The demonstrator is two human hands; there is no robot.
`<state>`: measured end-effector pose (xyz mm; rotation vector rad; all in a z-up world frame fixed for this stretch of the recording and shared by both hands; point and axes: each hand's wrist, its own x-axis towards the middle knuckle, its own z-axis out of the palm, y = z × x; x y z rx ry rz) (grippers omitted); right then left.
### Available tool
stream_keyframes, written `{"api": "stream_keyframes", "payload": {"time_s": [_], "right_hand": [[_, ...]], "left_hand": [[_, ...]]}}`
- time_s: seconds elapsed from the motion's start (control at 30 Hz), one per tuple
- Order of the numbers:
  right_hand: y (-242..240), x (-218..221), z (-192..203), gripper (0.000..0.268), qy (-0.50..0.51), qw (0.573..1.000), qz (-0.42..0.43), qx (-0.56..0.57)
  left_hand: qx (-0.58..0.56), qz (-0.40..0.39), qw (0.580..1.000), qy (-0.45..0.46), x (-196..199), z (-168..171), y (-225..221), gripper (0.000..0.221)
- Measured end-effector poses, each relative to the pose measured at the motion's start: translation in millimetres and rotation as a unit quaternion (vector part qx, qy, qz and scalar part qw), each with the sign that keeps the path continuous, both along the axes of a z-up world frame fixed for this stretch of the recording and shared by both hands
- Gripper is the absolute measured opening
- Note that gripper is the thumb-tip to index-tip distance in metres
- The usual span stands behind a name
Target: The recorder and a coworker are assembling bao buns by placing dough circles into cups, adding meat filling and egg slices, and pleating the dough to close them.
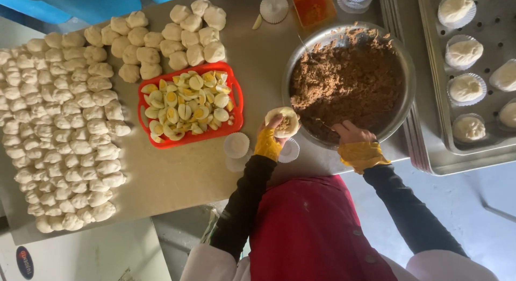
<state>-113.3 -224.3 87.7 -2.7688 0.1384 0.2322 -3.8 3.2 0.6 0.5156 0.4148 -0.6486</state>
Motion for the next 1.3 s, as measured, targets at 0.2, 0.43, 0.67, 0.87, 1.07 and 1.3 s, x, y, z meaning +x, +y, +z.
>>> {"api": "stream_keyframes", "payload": {"time_s": [0.2,0.43,0.67,0.87,1.07,1.3], "right_hand": [[-24,5,9,0.021,0.012,0.995,-0.027,0.091],[-45,2,24,0.024,0.102,0.936,-0.194,0.275],[-36,4,25,0.026,0.066,0.921,-0.210,0.323],[7,8,48,0.022,-0.071,0.957,-0.110,0.260],[45,-1,76,0.026,-0.186,0.975,-0.042,0.112],[21,-16,79,0.024,-0.159,0.970,-0.106,0.149]], "left_hand": [[-0.006,0.010,1.000,-0.012,-3,-7,3,0.040],[-0.001,0.021,1.000,-0.007,-4,-21,-2,0.042],[-0.002,0.017,1.000,-0.017,-10,-33,-16,0.045],[-0.014,0.015,1.000,-0.005,-9,9,-28,0.044],[0.016,0.006,0.997,-0.071,-4,11,-37,0.041],[-0.070,0.004,0.992,-0.105,-4,19,-21,0.038]]}}
